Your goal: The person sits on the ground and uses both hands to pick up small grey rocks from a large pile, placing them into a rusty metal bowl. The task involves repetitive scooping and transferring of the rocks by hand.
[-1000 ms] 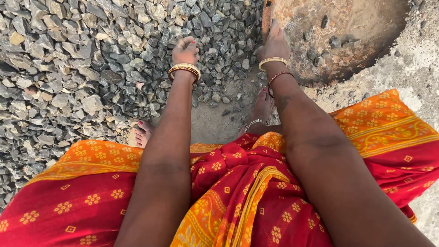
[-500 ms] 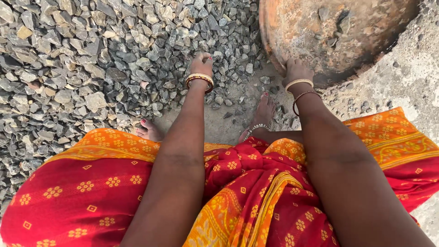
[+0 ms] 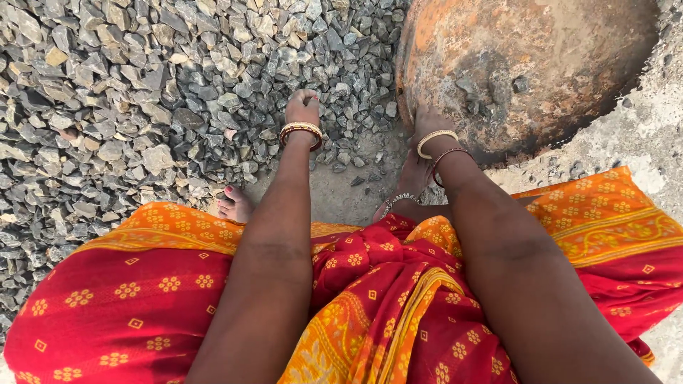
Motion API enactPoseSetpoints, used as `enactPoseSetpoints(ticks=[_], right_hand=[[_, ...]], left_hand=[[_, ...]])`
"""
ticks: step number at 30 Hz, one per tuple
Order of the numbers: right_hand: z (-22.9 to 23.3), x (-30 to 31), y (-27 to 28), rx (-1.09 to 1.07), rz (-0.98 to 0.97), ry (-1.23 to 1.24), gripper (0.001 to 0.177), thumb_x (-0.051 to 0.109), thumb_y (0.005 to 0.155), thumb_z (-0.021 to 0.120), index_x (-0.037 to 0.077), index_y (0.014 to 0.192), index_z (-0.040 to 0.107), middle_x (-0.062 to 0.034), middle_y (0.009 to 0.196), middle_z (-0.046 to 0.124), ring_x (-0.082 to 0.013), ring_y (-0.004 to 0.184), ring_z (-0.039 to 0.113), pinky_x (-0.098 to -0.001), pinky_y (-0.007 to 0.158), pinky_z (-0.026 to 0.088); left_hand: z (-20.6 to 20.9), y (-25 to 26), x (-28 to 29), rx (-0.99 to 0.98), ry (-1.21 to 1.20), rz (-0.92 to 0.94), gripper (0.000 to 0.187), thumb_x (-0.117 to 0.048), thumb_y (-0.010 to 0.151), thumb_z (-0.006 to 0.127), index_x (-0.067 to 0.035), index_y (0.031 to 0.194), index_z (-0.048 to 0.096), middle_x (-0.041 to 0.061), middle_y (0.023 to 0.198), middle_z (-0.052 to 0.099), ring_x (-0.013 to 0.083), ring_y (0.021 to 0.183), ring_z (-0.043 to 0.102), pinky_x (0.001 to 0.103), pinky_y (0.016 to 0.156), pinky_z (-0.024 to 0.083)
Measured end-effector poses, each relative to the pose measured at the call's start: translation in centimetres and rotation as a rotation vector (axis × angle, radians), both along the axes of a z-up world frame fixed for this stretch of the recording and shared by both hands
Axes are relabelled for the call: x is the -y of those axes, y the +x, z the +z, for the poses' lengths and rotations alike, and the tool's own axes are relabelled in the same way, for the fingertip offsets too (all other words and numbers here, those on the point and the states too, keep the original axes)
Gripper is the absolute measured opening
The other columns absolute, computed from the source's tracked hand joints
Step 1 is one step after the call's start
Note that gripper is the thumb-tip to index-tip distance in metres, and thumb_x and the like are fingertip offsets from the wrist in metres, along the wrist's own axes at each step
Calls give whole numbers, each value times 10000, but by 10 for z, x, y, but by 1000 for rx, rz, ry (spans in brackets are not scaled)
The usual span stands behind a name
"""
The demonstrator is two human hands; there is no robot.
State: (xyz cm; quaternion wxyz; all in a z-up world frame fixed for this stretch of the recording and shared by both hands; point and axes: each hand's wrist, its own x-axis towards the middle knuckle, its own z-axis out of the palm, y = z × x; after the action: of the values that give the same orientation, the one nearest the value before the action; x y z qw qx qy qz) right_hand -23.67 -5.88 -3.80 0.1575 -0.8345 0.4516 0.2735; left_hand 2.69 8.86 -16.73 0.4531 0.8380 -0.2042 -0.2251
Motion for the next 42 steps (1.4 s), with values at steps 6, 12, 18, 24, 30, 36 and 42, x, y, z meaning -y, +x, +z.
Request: enactPoseSetpoints(ticks=[6,12,18,24,30,36,42], right_hand=[[-17,22,11,409,-358,68,1000,388,744,937,15,1476,367,-253,1450,510,-423,1357,522,-479,1140,436],[36,-16,74,691,-164,-458,988,331,796,874,43,1550,305,-187,1574,376,-407,1468,306,-571,1170,304],[-35,-53,86,519,389,-734,836,297,827,763,143,1552,377,-81,1660,289,-347,1543,197,-651,1158,248],[-33,-66,111,444,309,-149,1084,357,757,837,172,1647,247,-101,1731,146,-390,1582,115,-615,1134,315],[-21,-47,128,255,71,62,1399,493,596,975,264,1648,82,-76,1720,-24,-415,1563,11,-681,1115,302],[-39,-54,122,236,73,31,1375,464,603,974,198,1633,103,-148,1683,56,-455,1521,97,-615,1125,361],[-63,-65,106,350,174,-66,1154,384,735,915,35,1602,237,-231,1560,292,-423,1419,354,-496,1077,458]], left_hand=[[1,11,-6,-262,-101,140,152,-99,915,659,-63,1057,700,62,910,756,136,716,697,313,683,566],[12,21,-28,-23,-84,122,165,-82,912,699,-59,1075,708,51,957,755,169,851,725,330,788,584],[62,3,-61,462,331,-245,588,-235,819,858,-126,1341,609,112,1366,571,347,1309,486,471,1155,386],[88,-14,-63,382,657,-531,1048,-389,702,914,-324,1563,321,81,1637,252,363,1484,295,540,1166,319],[74,-26,-69,522,714,-630,1091,-338,734,858,-401,1591,186,132,1690,97,408,1526,215,571,1204,246],[53,-22,-62,585,807,-559,818,-184,930,614,-430,1611,233,67,1679,136,392,1474,280,714,1104,236],[73,-19,-62,514,779,-526,564,-220,903,660,-349,1430,508,40,1641,297,328,1347,437,679,1070,319]])
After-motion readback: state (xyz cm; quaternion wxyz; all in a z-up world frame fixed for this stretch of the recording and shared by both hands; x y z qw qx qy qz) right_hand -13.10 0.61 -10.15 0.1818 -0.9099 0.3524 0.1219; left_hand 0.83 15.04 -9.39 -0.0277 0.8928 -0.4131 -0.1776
